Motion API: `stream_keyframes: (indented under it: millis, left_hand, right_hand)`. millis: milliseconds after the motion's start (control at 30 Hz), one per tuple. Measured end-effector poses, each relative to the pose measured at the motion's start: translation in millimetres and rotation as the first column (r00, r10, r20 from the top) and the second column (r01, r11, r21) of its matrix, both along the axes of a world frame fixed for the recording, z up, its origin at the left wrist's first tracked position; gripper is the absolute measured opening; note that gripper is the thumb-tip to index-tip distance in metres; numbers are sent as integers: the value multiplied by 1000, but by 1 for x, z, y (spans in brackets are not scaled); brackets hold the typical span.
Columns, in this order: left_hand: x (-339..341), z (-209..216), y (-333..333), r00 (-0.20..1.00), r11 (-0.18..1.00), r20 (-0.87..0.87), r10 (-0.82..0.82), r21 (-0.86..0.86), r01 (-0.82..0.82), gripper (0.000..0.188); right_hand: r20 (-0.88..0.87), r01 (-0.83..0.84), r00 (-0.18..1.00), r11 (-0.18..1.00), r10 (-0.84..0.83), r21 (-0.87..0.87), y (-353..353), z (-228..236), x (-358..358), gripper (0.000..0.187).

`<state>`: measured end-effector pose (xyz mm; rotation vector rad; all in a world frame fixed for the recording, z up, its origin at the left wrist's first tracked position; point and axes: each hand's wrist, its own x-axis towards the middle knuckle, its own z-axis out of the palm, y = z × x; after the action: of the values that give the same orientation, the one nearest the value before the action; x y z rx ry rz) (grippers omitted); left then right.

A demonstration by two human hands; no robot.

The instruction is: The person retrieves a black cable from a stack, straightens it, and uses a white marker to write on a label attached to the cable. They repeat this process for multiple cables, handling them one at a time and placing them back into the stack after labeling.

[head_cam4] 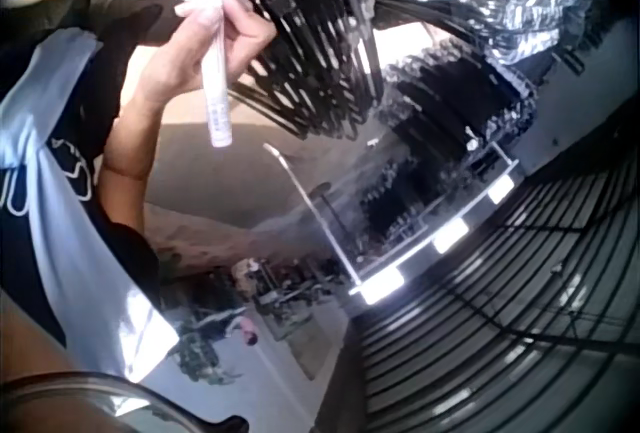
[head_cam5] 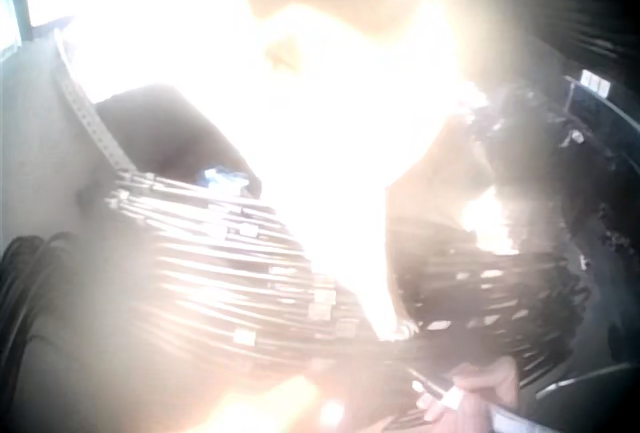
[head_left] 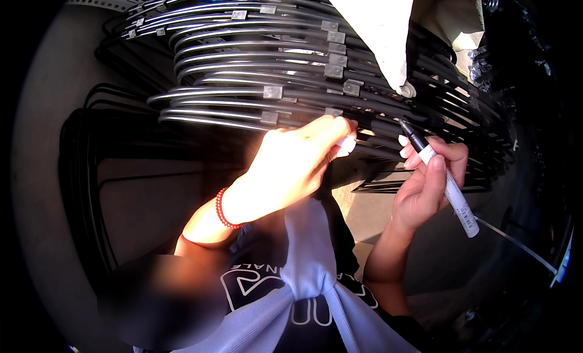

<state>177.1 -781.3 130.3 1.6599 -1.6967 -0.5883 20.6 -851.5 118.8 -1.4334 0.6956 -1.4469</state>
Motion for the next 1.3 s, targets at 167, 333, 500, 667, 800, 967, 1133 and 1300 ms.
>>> stream_keyframes:
  millis: [167, 333, 500, 667, 800, 967, 1133, 1300]
  left_hand:
    - [1, 1, 12, 969, 985, -203, 141, -73, -159, 13]
    - [-3, -2, 17, 912, 978, -394, 115, -115, -173, 19]
    - [-4, -7, 24, 861, 974, -503, 80, -143, -174, 18]
    - [-2, 1, 33, 938, 957, -341, 56, -249, -148, 22]
    - [-3, 9, 44, 985, 933, -140, 99, -332, -140, 23]
    - [-6, 5, 53, 983, 912, -161, 90, -384, -146, 20]
    - [-13, 0, 65, 971, 908, -238, 17, -402, -115, 17]
    - [-8, 2, 61, 824, 979, -564, 62, -127, -161, 11]
  right_hand:
    - [136, -88, 988, 994, 78, 67, -4, -3, -4, 20]
    - [129, -372, 926, 911, 353, 175, 14, 2, 2, 21]
    - [120, -452, 892, 858, 436, 242, 18, 1, 11, 17]
    - [176, -521, 853, 788, 491, 329, 20, 4, 14, 20]
    - [251, -583, 813, 722, 526, 372, 25, 9, 20, 25]
    - [418, -683, 716, 684, 559, 256, 35, 2, 25, 20]
    - [441, -672, 687, 737, 578, 80, 53, -15, 20, 18]
    - [343, -497, 840, 851, 421, 172, 61, -19, 32, 19]
